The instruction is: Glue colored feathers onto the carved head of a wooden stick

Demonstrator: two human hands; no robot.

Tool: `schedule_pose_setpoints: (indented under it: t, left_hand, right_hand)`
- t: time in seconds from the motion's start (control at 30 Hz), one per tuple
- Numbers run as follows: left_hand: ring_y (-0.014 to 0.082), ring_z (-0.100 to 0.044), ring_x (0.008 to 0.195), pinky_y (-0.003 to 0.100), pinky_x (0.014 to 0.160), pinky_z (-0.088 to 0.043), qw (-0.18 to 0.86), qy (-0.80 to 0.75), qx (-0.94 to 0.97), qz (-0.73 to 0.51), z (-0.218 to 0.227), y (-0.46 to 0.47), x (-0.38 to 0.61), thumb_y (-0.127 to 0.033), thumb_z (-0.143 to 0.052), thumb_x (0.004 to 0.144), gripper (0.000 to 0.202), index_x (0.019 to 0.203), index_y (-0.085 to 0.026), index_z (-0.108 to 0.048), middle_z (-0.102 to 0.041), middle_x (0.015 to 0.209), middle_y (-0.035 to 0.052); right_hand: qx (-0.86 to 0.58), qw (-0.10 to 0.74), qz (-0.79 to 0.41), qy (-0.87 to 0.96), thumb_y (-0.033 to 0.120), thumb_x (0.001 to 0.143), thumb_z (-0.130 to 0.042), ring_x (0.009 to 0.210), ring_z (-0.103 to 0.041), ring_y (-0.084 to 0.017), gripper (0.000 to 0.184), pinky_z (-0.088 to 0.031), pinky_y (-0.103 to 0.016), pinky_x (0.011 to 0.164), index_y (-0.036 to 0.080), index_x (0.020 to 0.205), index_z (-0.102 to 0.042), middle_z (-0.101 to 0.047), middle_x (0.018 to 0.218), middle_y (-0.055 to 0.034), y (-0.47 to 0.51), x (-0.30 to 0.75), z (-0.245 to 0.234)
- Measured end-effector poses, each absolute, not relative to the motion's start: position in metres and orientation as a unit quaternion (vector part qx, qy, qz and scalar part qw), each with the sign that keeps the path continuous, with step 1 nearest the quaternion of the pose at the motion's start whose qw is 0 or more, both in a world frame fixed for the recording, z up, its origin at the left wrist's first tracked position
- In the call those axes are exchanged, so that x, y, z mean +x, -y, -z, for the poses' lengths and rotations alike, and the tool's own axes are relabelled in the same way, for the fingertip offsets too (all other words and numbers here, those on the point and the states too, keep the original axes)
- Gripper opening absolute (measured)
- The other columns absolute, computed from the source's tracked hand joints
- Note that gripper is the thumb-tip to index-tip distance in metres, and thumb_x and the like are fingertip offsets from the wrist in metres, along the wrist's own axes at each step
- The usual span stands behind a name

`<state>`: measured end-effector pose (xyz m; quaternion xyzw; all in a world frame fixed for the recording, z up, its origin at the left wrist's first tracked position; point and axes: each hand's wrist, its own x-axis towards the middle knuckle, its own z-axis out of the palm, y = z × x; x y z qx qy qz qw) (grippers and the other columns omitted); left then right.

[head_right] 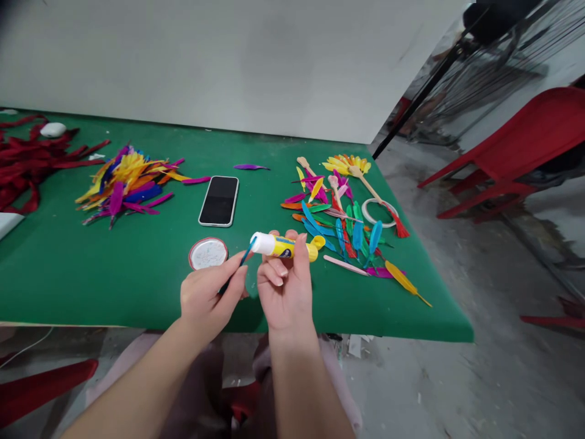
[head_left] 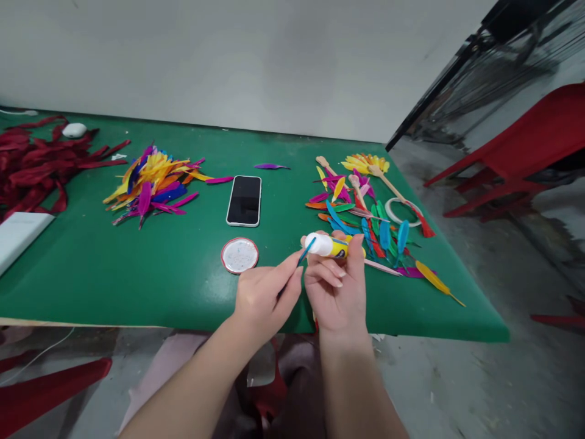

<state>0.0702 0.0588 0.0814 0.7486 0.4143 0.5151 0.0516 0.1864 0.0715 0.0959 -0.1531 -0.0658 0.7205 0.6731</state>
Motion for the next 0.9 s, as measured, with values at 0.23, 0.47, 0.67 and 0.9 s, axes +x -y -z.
schedule_pose_setpoints:
  t: [0.23,0.47,0.67,0.9]
  left_hand:
    - [0.0060,-0.051,0.038,0.018,0.044,-0.040,0.041,-0.417,0.739,-0.528,-0.0784,-0.0600,0.0711,-0.014,-0.048,0.084,0.023,0.098,-0.005,-0.063,-0.058,0.046,-0.0037]
    - [0.0056,-0.051,0.038,0.018,0.045,-0.040,0.044,-0.416,0.739,-0.528,-0.0793,-0.0587,0.0725,-0.014,-0.047,0.084,0.023,0.099,-0.005,-0.062,-0.058,0.046,-0.0039]
    - [0.0067,-0.053,0.040,0.019,0.045,-0.040,0.043,-0.405,0.753,-0.516,-0.0791,-0.0581,0.0727,-0.014,-0.047,0.084,0.024,0.102,-0.007,-0.062,-0.059,0.047,-0.0036]
    - [0.0062,-0.053,0.040,0.018,0.045,-0.040,0.023,-0.403,0.749,-0.525,-0.0764,-0.0595,0.0717,-0.016,-0.045,0.085,0.026,0.106,-0.010,-0.060,-0.060,0.048,-0.0040]
  right_hand:
    - [-0.156,0.680,-0.712,0.076,0.033,0.071,-0.068,0.036,-0.042,0.004,0.017,-0.035,-0.002,0.030,0.019,0.075,-0.060,-0.064,0.073,0.0027,-0.0714,0.1855,-0.0987]
    - [-0.145,0.677,-0.719,0.062,0.034,0.073,-0.066,0.036,-0.043,0.003,0.017,-0.036,-0.002,0.030,0.018,0.076,-0.059,-0.064,0.073,0.0015,-0.0713,0.1856,-0.0981]
    - [-0.128,0.676,-0.723,0.063,0.033,0.074,-0.066,0.037,-0.045,0.003,0.018,-0.036,-0.002,0.030,0.016,0.075,-0.060,-0.064,0.072,0.0012,-0.0710,0.1851,-0.1002]
    - [-0.108,0.672,-0.731,0.048,0.034,0.074,-0.064,0.037,-0.045,0.004,0.021,-0.035,-0.002,0.030,0.014,0.075,-0.059,-0.064,0.073,-0.0008,-0.0700,0.1843,-0.1014]
